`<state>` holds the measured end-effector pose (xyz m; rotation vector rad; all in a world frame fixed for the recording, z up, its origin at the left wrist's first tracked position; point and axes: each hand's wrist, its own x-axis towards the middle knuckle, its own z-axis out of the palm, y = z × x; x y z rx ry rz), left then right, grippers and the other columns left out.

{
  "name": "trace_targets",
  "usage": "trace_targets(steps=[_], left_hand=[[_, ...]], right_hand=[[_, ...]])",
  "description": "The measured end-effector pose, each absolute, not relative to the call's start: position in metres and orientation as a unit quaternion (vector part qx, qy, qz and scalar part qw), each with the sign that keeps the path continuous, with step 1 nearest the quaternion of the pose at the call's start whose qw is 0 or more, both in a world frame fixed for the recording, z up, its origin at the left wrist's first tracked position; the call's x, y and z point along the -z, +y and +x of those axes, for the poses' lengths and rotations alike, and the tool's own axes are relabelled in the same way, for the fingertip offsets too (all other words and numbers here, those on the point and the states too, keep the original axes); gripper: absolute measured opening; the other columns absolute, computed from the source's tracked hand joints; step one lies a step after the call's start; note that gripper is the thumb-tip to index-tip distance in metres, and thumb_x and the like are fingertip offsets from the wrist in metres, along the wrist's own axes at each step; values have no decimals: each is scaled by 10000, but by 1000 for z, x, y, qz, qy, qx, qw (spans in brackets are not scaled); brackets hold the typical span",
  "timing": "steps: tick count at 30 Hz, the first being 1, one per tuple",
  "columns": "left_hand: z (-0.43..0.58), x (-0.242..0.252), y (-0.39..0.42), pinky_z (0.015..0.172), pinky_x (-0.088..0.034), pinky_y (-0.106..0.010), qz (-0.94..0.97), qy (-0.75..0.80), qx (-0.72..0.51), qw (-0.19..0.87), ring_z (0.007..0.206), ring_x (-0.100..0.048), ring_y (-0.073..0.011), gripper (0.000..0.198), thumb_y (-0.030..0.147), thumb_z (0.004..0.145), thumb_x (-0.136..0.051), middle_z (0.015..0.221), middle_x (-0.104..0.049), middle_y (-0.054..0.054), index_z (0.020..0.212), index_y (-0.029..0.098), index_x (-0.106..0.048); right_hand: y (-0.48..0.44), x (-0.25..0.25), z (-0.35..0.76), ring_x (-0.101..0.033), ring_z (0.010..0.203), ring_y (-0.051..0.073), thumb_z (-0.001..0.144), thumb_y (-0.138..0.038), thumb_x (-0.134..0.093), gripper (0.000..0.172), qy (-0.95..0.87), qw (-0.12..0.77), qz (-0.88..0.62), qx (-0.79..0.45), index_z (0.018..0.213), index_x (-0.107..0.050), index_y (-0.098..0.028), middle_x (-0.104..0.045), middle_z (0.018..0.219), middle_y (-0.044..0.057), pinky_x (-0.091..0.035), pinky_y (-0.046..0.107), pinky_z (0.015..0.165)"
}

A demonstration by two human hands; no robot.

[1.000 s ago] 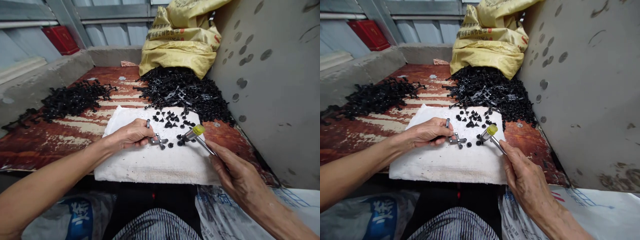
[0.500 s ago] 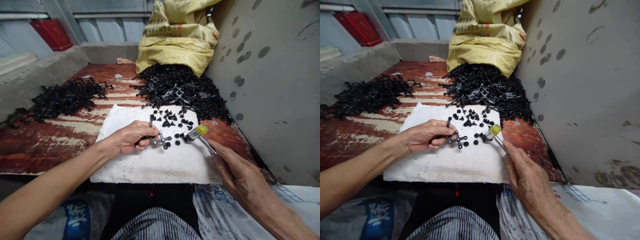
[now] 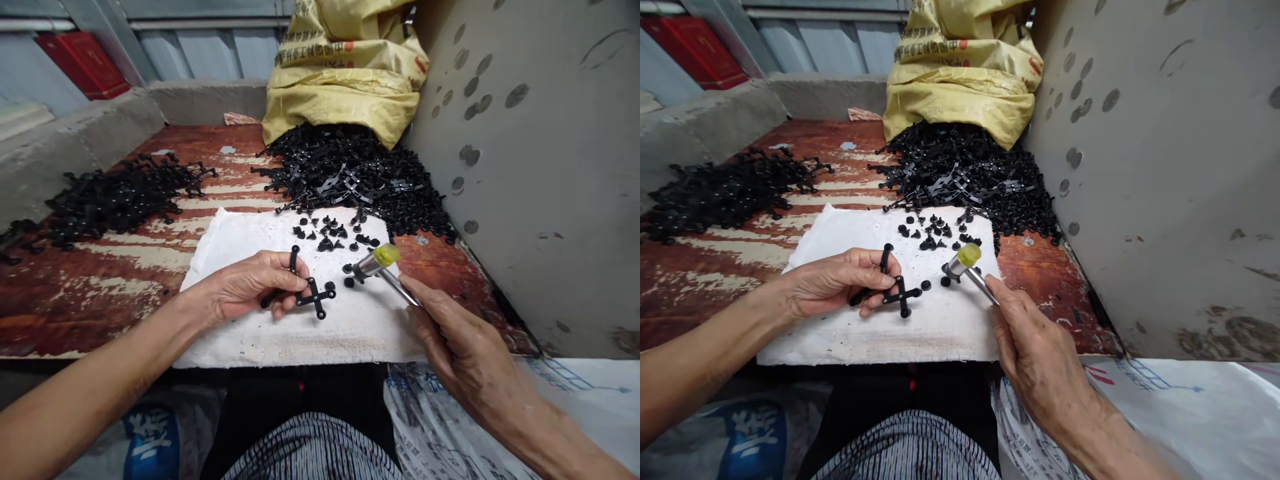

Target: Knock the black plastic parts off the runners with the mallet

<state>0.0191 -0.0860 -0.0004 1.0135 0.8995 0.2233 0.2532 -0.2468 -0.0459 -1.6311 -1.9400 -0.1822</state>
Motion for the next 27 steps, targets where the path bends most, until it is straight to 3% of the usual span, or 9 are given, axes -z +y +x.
trace_targets(steps=[3,10,13,20,27], left_hand=[[20,1,-87,332,-415,-195,468,410,-111,775,379,-518,-83,141,88,620,-735,639,-676,-50,700,118,-624],[18,1,-83,301,-259,-116,405,435,-149,790,323,-382,-7,210,15,591,-748,590,-632,-12,725,109,-617],[18,0,-81,318,-264,-114,384,429,-150,804,326,-349,4,234,26,587,-783,527,-563,31,740,107,-624],[21,5,-87,317,-240,-121,395,450,-151,787,323,-324,14,246,33,596,-794,572,-584,17,744,117,-616],[23,7,-91,331,-304,-137,407,439,-166,784,355,-398,-23,206,69,633,-778,532,-542,37,739,128,-612]], right_hand=[[-245,47,252,-748,856,269,943,-126,-441,385,-735,280,-613,80,1317,-530,-140,-737,1052,175,-627,349,607],[-252,50,264,-742,906,295,925,-121,-463,417,-718,272,-637,76,1335,-527,-163,-724,1132,177,-628,409,683],[-254,51,266,-737,940,298,923,-119,-469,423,-715,278,-636,83,1339,-526,-170,-717,1160,181,-625,417,715],[-250,48,264,-743,886,320,933,-141,-463,363,-715,249,-647,91,1278,-572,-113,-743,1063,187,-628,454,705],[-249,47,260,-735,903,318,934,-124,-454,392,-718,261,-640,86,1316,-541,-113,-728,1072,190,-624,446,710]])
